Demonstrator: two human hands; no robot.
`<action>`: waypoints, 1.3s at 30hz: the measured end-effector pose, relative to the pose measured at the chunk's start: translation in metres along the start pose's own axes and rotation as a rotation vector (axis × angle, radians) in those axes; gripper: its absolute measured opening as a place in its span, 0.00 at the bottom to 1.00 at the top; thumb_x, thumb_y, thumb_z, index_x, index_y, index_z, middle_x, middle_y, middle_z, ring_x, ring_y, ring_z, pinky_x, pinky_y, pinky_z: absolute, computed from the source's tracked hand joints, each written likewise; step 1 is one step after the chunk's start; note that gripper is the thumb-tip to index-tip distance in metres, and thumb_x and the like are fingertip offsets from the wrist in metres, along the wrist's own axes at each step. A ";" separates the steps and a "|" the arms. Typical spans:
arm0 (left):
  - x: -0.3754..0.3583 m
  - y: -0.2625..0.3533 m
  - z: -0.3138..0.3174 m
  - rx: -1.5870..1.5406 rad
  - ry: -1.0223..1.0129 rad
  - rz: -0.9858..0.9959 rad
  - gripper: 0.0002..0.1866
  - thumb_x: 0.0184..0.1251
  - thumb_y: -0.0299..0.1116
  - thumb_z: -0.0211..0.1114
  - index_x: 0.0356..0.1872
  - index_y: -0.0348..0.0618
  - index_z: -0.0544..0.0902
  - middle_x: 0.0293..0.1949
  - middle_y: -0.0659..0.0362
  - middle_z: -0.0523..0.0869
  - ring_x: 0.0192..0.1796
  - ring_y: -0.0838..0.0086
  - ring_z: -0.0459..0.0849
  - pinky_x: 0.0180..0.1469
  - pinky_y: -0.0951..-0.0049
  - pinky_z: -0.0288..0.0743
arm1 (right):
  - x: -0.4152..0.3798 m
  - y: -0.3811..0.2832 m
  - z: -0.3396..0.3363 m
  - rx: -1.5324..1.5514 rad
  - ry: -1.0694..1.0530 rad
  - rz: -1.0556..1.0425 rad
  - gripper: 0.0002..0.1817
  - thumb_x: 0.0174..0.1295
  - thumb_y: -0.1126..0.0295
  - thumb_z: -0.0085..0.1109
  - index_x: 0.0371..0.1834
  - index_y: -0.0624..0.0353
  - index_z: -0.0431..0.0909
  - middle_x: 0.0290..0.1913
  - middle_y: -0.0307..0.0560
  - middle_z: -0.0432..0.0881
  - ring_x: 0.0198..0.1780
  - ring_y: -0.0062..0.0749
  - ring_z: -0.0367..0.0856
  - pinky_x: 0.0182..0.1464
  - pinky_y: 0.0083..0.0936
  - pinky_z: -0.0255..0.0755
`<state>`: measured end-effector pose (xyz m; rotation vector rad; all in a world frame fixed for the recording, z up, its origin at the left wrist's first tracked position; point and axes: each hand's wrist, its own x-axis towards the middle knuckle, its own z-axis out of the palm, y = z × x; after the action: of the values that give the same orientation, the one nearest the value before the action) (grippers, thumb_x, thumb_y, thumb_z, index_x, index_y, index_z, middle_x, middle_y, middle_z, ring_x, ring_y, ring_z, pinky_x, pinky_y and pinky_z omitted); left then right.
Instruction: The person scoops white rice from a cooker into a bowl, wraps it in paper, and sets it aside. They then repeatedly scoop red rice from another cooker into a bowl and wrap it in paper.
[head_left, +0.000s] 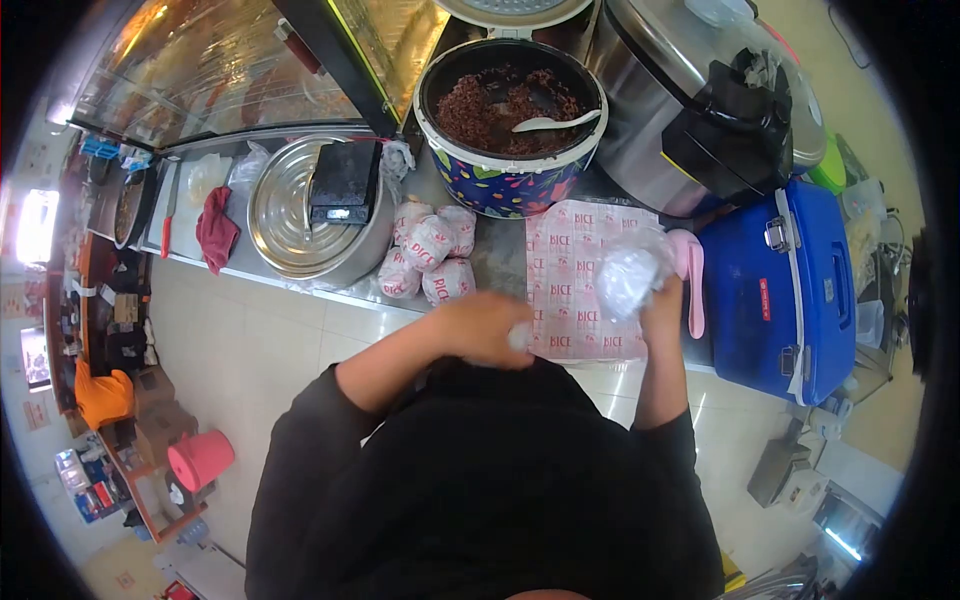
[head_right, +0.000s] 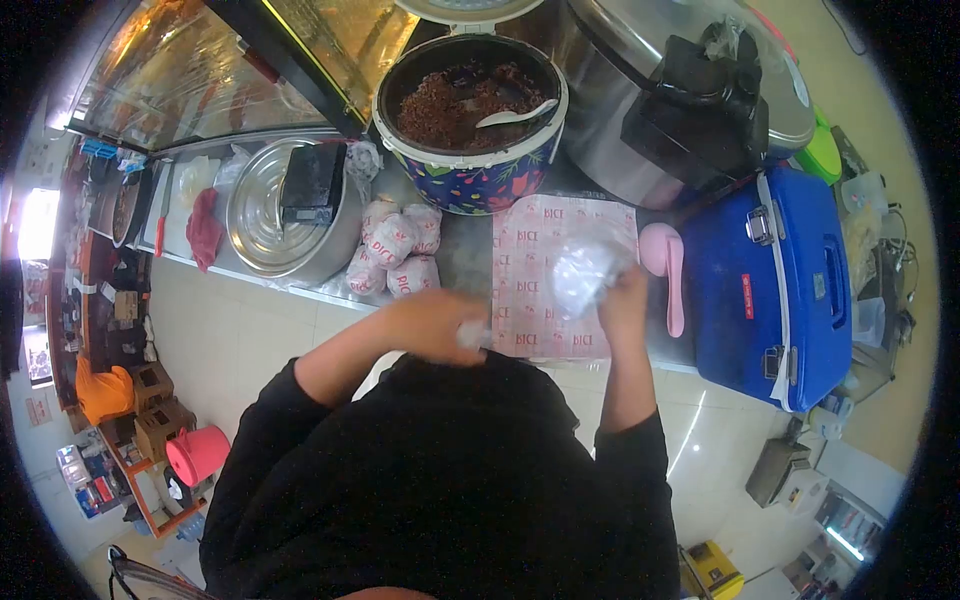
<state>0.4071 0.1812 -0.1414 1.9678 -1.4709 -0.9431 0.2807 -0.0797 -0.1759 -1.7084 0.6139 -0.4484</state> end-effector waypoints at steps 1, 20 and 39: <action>0.012 -0.002 -0.008 0.062 0.042 -0.069 0.27 0.53 0.54 0.68 0.46 0.43 0.81 0.41 0.48 0.86 0.44 0.52 0.85 0.47 0.56 0.77 | -0.003 -0.012 -0.003 0.012 0.030 0.007 0.17 0.55 0.77 0.57 0.50 0.66 0.79 0.41 0.49 0.84 0.43 0.31 0.82 0.47 0.27 0.75; -0.043 -0.030 -0.045 -1.683 0.233 -0.084 0.59 0.47 0.85 0.47 0.72 0.47 0.59 0.64 0.44 0.72 0.58 0.45 0.79 0.50 0.42 0.81 | 0.068 -0.188 0.100 -0.391 -0.530 -0.485 0.10 0.65 0.66 0.57 0.42 0.59 0.83 0.36 0.50 0.85 0.39 0.42 0.85 0.42 0.30 0.75; -0.004 -0.046 -0.137 -1.720 1.199 0.041 0.41 0.65 0.70 0.44 0.68 0.50 0.65 0.61 0.51 0.75 0.61 0.46 0.75 0.58 0.35 0.72 | 0.251 -0.132 0.226 -1.495 -0.725 -1.146 0.11 0.62 0.67 0.53 0.42 0.50 0.84 0.35 0.40 0.85 0.41 0.39 0.86 0.38 0.35 0.78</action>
<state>0.5411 0.1967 -0.0880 0.7096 0.1842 -0.4007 0.6342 -0.0404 -0.1044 -3.3231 -0.9528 0.0040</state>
